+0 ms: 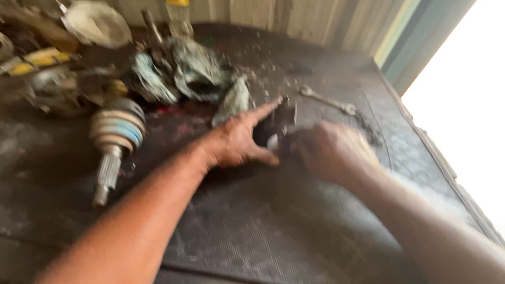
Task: The person holds a rusty automotive bracket on a workbench and scrapes its surface with a flat file, repositioning the part repeatedly. They then grip the file with both hands and file the bracket's edges, working the metal surface.
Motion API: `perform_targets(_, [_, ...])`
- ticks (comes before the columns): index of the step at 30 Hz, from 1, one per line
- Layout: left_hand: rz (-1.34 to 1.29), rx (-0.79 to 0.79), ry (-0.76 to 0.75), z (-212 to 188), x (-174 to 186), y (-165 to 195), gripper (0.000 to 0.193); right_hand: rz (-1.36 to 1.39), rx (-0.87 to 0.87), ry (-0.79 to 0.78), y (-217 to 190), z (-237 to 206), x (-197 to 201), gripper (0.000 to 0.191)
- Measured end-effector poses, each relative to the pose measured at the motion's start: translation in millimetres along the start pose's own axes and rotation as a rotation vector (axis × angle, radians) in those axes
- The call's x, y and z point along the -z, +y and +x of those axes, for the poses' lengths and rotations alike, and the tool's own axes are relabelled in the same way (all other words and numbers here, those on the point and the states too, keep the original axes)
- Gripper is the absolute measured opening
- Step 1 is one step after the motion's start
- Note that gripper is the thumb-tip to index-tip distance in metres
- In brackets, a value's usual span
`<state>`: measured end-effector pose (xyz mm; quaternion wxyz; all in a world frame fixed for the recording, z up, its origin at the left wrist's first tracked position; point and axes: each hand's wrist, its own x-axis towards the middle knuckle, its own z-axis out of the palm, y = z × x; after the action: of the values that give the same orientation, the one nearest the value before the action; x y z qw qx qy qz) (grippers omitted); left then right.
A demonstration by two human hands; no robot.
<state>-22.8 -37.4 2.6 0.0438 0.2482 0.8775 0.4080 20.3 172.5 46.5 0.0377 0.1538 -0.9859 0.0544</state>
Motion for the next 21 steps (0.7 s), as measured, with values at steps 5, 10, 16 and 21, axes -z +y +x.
perform_targets(5, [0.043, -0.065, 0.017, -2, -1, -3, 0.125, -0.005, -0.044, 0.121, 2, 7, -1, 0.027])
perform_targets(10, [-0.027, -0.010, -0.018, -2, 1, -2, 0.129, 0.082, -0.180, 0.080, 8, 11, -10, 0.027])
perform_targets(16, [0.122, 0.011, -0.004, -2, 1, 0, 0.126, 0.026, -0.061, 0.206, 10, 18, -21, 0.023])
perform_targets(21, [0.084, 0.006, -0.005, 0, 1, -1, 0.127, -0.038, -0.038, 0.122, 9, 19, -22, 0.023])
